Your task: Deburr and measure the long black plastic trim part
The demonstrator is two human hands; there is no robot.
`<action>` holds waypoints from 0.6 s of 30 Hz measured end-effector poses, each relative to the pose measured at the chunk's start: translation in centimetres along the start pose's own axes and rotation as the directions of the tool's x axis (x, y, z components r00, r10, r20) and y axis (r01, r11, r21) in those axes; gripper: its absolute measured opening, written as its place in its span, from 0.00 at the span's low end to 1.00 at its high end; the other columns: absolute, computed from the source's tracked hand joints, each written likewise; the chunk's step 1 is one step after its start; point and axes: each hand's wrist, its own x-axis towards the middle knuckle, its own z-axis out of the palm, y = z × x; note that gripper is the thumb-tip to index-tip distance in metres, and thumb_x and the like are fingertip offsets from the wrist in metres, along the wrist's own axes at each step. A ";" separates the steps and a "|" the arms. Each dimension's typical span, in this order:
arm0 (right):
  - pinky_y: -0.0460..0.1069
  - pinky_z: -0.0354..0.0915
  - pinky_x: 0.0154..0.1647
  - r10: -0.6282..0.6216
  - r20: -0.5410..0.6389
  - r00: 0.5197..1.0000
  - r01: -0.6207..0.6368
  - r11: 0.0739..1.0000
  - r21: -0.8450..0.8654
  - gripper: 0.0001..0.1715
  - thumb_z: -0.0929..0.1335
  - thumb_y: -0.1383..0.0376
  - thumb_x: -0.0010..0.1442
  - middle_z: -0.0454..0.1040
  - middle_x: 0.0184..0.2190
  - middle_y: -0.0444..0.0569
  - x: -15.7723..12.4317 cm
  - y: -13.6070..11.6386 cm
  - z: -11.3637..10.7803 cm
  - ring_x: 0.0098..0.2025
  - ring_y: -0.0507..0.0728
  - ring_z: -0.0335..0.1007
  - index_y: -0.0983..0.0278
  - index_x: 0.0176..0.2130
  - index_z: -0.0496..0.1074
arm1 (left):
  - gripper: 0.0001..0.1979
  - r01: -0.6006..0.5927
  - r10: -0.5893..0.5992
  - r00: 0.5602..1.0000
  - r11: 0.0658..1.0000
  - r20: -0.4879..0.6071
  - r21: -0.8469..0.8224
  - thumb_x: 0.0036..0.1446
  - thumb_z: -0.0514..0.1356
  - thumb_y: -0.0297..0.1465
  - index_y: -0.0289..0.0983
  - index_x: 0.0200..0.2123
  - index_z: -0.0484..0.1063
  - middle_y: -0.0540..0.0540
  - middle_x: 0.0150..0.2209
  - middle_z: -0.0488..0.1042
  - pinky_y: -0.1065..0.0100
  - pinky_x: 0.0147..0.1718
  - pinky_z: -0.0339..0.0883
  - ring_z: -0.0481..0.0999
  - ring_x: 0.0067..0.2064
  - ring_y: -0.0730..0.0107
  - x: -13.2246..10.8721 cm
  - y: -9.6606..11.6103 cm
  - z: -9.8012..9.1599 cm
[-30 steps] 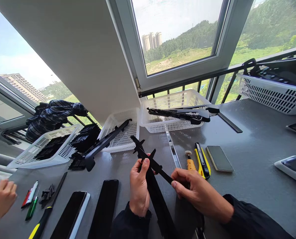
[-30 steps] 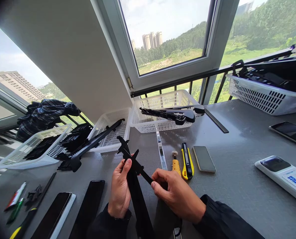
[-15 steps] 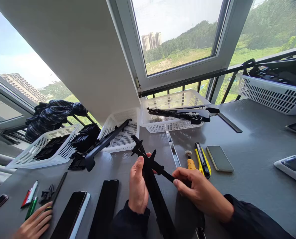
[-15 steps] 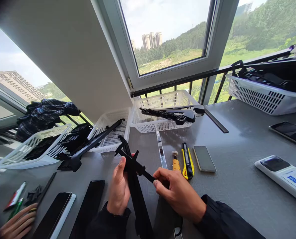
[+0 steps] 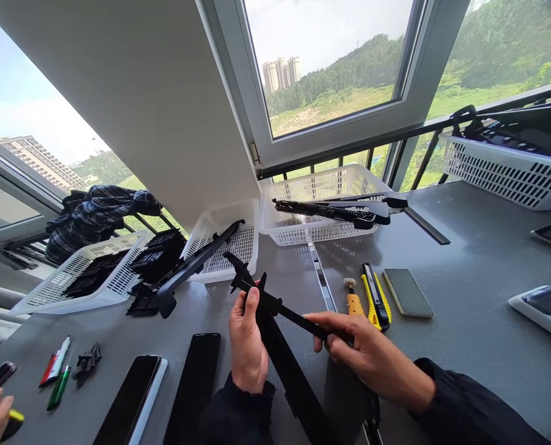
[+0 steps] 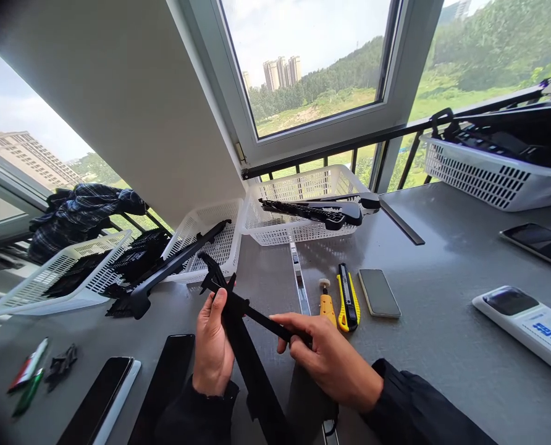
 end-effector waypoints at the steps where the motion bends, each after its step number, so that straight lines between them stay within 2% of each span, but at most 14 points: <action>1: 0.49 0.65 0.34 0.003 0.005 1.000 -0.003 1.000 0.015 0.29 0.63 0.68 0.59 0.82 0.34 0.47 0.0 0.1 0.0 0.34 0.55 0.74 0.63 0.56 0.79 | 0.19 0.007 -0.007 1.000 1.000 0.005 0.001 0.48 0.77 0.43 0.39 0.38 0.80 0.54 0.34 0.79 0.73 0.37 0.69 0.76 0.35 0.74 0.0 0.0 0.0; 7: 0.50 0.66 0.36 0.055 0.014 0.998 -0.057 0.989 0.139 0.33 0.64 0.66 0.58 0.83 0.36 0.48 -0.3 0.3 -0.4 0.33 0.55 0.70 0.63 0.61 0.76 | 0.23 0.042 -0.043 0.999 0.999 0.030 0.026 0.48 0.77 0.47 0.37 0.40 0.80 0.54 0.30 0.76 0.73 0.31 0.69 0.73 0.30 0.75 -0.1 -0.1 0.1; 11: 0.49 0.64 0.34 0.113 0.080 0.990 -0.133 0.939 0.316 0.30 0.68 0.58 0.62 0.82 0.33 0.48 -0.2 0.1 -0.6 0.30 0.53 0.69 0.64 0.61 0.75 | 0.24 0.095 -0.100 0.980 0.995 0.170 0.040 0.48 0.77 0.48 0.37 0.41 0.81 0.53 0.27 0.75 0.74 0.29 0.69 0.72 0.27 0.76 -0.4 -0.1 0.3; 13: 0.47 0.60 0.29 0.162 0.124 0.979 -0.198 0.900 0.388 0.30 0.68 0.49 0.64 0.76 0.25 0.44 -0.1 -0.1 -0.7 0.25 0.52 0.64 0.65 0.57 0.76 | 0.26 0.141 -0.160 0.950 0.986 0.270 0.089 0.49 0.76 0.49 0.37 0.43 0.82 0.53 0.26 0.75 0.75 0.27 0.67 0.72 0.26 0.76 -0.9 -0.3 0.4; 15: 0.46 0.52 0.23 0.186 0.160 0.969 -0.237 0.879 0.414 0.33 0.68 0.41 0.64 0.67 0.18 0.38 0.1 -0.2 -0.8 0.20 0.50 0.56 0.65 0.49 0.79 | 0.29 0.178 -0.220 0.912 0.973 0.347 0.150 0.51 0.74 0.53 0.37 0.47 0.81 0.51 0.26 0.76 0.75 0.25 0.65 0.73 0.24 0.75 -1.5 -0.6 0.4; 18: 0.46 0.44 0.21 0.177 0.116 0.977 -0.211 0.873 0.440 0.35 0.69 0.35 0.60 0.58 0.16 0.35 0.3 -0.3 -1.1 0.18 0.48 0.46 0.64 0.38 0.79 | 0.27 0.207 -0.279 0.857 0.956 0.434 0.207 0.58 0.68 0.55 0.36 0.45 0.81 0.47 0.27 0.78 0.72 0.27 0.67 0.75 0.25 0.73 -2.2 -1.0 0.6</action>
